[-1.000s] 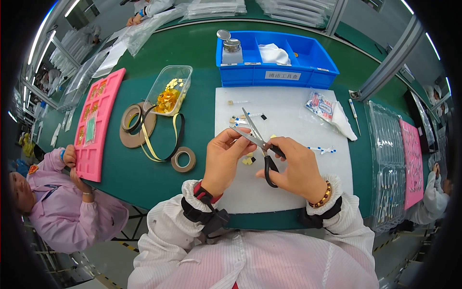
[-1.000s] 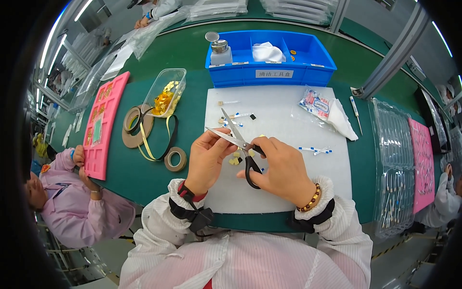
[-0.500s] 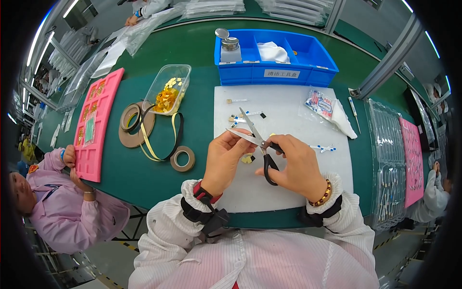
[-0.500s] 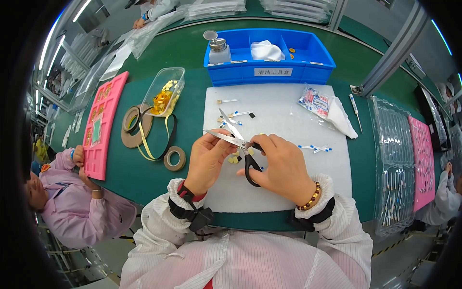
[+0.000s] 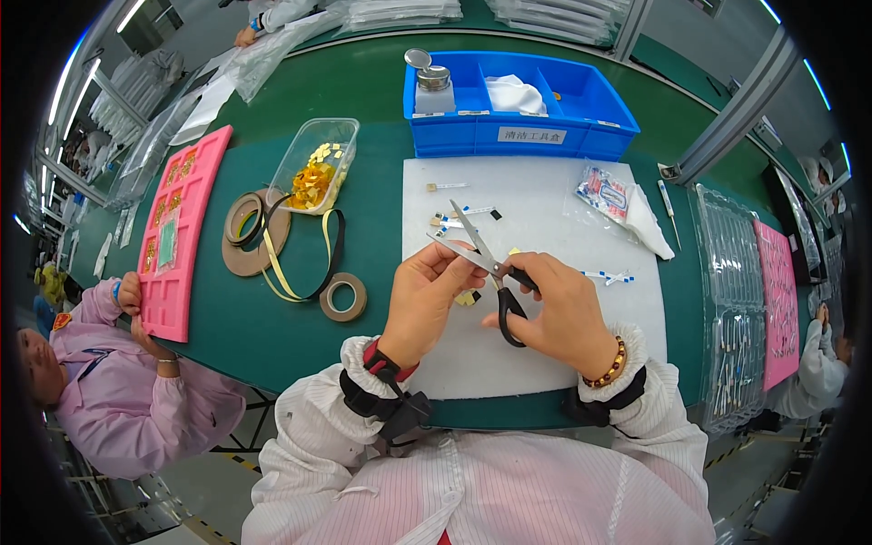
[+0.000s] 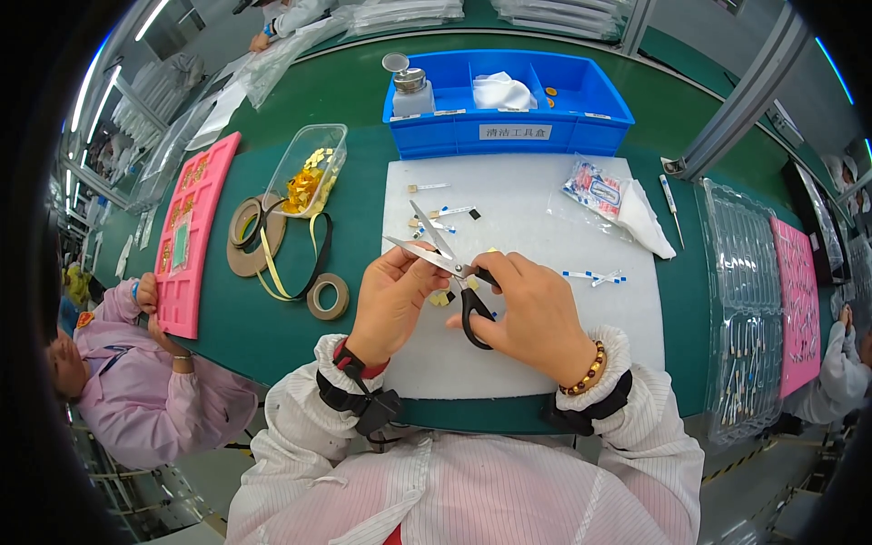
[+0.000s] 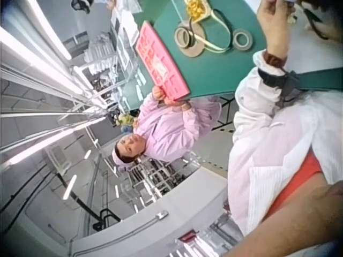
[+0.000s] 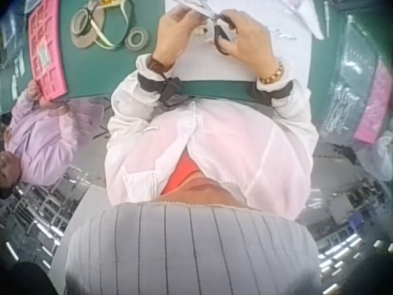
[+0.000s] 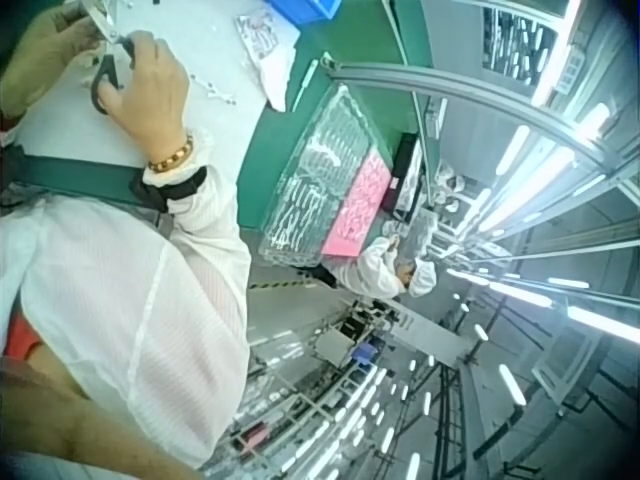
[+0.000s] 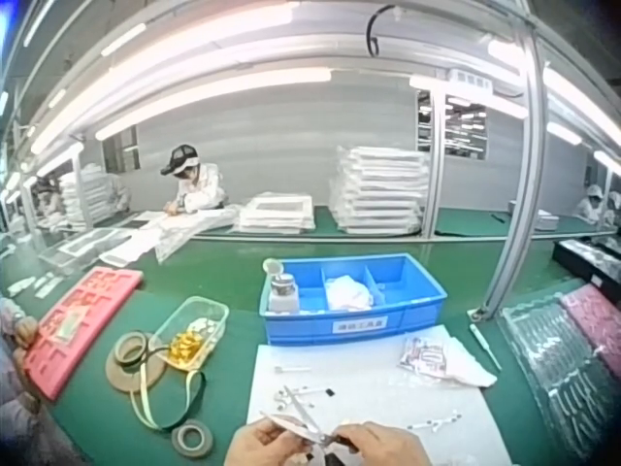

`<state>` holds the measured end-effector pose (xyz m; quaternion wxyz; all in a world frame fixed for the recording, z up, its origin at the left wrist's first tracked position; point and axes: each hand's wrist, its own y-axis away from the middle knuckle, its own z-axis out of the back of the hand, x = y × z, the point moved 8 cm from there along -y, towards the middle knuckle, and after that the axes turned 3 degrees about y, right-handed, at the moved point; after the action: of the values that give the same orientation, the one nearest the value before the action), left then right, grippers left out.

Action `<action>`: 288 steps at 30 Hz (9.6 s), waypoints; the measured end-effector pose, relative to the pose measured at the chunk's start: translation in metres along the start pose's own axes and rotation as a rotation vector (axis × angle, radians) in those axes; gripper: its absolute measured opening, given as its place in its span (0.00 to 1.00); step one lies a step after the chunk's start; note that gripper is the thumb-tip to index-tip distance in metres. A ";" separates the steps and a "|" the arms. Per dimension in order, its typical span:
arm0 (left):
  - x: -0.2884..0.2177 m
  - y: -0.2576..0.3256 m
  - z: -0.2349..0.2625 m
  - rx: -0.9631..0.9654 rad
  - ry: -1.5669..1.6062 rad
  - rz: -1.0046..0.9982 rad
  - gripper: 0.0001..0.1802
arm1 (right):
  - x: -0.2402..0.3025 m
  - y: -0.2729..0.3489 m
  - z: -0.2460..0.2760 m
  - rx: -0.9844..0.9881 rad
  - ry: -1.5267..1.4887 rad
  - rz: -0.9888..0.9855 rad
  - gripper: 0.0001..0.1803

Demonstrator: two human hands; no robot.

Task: The person picks up a strip from a tray, peels a small black square from a sheet, and presses it onto the strip. They then use a pair of scissors to trim the end of the strip before placing it on a white pad.

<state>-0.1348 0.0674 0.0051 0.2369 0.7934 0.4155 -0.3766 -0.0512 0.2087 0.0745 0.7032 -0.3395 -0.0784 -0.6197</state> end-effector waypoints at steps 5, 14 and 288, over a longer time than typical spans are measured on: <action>0.000 0.000 0.001 -0.013 -0.008 -0.005 0.10 | 0.001 -0.001 0.000 0.001 0.013 -0.009 0.31; -0.001 0.000 0.001 -0.016 0.004 0.016 0.10 | -0.001 0.001 0.002 -0.033 0.047 -0.006 0.30; -0.028 0.028 -0.058 0.078 -0.969 -0.487 0.03 | 0.001 0.000 0.020 -0.251 -0.133 0.189 0.06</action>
<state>-0.0981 0.0789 0.0643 0.2775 0.4177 0.4162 -0.7585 -0.0444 0.2190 0.0899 0.7036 -0.4710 -0.0145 -0.5318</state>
